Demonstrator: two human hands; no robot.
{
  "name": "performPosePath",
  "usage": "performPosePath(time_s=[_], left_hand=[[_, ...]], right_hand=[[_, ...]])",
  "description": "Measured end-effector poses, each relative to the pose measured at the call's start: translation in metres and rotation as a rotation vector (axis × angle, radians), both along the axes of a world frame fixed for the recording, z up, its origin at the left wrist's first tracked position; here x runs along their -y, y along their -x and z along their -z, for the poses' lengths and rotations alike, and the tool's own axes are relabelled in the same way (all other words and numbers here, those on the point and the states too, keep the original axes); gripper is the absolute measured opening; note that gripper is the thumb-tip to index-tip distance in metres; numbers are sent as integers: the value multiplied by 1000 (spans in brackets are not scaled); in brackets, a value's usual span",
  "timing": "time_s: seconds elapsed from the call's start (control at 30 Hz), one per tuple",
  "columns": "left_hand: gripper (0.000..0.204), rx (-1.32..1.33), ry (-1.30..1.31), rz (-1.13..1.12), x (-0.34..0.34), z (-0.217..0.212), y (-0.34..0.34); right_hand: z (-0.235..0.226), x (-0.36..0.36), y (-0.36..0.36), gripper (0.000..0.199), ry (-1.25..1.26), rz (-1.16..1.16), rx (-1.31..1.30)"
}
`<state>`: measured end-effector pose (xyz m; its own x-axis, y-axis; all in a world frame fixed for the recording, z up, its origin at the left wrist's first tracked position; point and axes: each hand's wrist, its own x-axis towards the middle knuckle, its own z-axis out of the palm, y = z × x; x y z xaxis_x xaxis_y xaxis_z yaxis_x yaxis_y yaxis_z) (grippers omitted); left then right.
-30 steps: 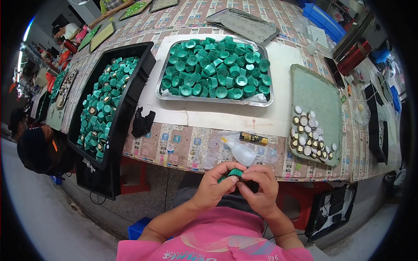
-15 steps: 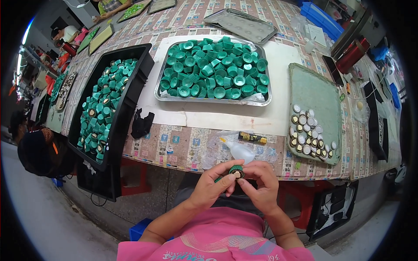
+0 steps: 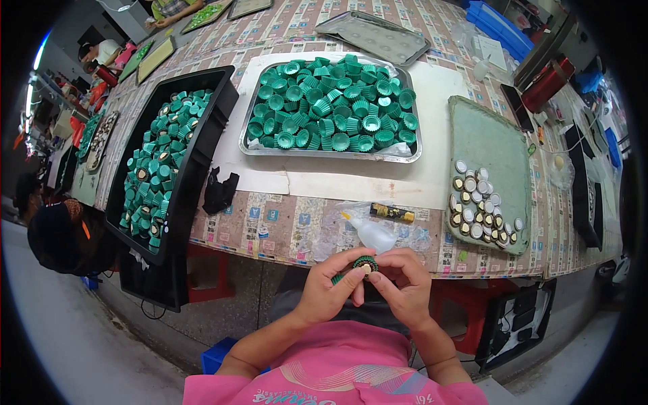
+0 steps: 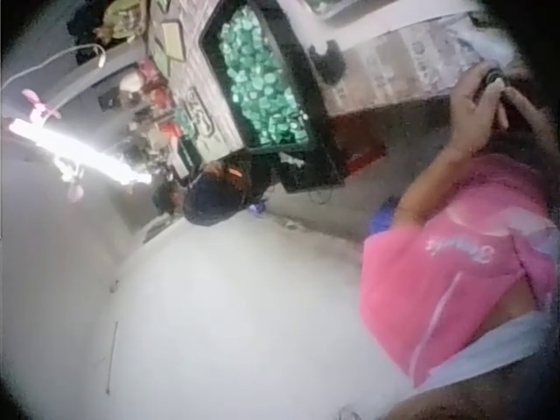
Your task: The person assembles small components into green bottle caps by hand, using a bottle of glue to secure them.
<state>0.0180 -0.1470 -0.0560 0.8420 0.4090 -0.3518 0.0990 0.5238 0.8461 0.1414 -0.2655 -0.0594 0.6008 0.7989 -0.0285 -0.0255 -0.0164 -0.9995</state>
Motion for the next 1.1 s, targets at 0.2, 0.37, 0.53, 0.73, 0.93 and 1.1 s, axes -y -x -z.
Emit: performPosePath(time_s=[0.2,0.37,0.53,0.73,0.93,1.1], left_hand=[[36,42,182,22,-22,-10,9],[35,-108,-148,-145,-65,-47,45],[29,-401,-988,-721,-157,-102,108],[48,-647,-1189,-1023,-229,-122,179],[36,168,-337,-599,-169,-97,140],[31,435,335,-339,-122,-51,123]], right_hand=[[-11,-4,-4,26,-3,-68,-62],[-32,-7,5,22,46,33,296],[-58,-8,15,17,70,134,454],[-76,-16,26,17,110,165,512],[-70,-47,21,27,201,79,929],[-66,-54,24,39,324,-116,921]])
